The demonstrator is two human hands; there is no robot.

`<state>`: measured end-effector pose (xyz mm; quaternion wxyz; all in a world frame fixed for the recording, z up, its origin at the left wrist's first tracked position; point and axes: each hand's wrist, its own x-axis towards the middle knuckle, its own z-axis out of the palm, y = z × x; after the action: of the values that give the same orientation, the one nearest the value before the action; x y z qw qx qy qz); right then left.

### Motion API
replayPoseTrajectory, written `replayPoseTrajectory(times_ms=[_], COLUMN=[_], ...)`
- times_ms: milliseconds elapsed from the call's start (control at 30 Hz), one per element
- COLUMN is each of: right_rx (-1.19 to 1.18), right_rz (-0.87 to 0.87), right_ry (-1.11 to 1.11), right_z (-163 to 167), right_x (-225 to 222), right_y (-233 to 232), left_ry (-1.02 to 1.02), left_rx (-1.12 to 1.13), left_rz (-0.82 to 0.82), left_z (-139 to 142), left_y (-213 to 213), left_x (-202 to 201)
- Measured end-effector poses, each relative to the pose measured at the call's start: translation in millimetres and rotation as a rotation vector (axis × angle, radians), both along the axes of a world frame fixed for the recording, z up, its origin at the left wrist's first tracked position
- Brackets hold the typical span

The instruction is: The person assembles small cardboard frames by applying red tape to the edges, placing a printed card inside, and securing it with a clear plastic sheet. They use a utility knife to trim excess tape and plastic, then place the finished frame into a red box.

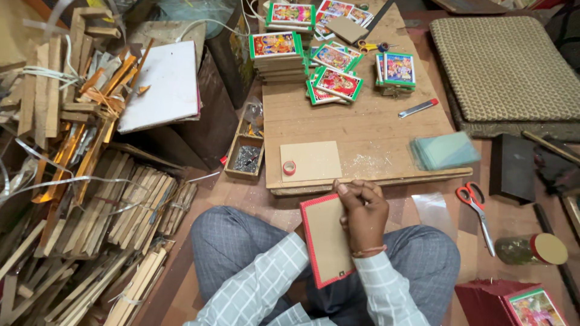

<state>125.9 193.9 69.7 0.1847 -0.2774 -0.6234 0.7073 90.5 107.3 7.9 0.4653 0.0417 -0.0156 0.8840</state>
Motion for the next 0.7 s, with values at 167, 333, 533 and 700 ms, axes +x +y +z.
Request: replayPoseTrajectory(times_ms=[167, 333, 533, 700], right_rx=[0.706, 0.896, 0.714, 0.006], right_rz=[-0.001, 0.281, 0.311, 0.332], right_ry=[0.291, 0.439, 0.364, 0.164], right_z=[27.7, 46.1, 30.5, 3.7], right_x=[13.5, 23.6, 16.4, 17.8], right_y=[-14.8, -30.0, -29.6, -19.5], left_ry=[-0.096, -0.233, -0.253, 0.018], left_rx=[0.068, 0.283, -0.201, -0.474], left_rz=[-0.03, -0.035, 0.142, 0.362], left_z=[4.8, 5.8, -29.4, -88.1], left_y=[-7.9, -9.4, -7.1, 7.8], left_x=[4.8, 13.0, 0.2, -11.1])
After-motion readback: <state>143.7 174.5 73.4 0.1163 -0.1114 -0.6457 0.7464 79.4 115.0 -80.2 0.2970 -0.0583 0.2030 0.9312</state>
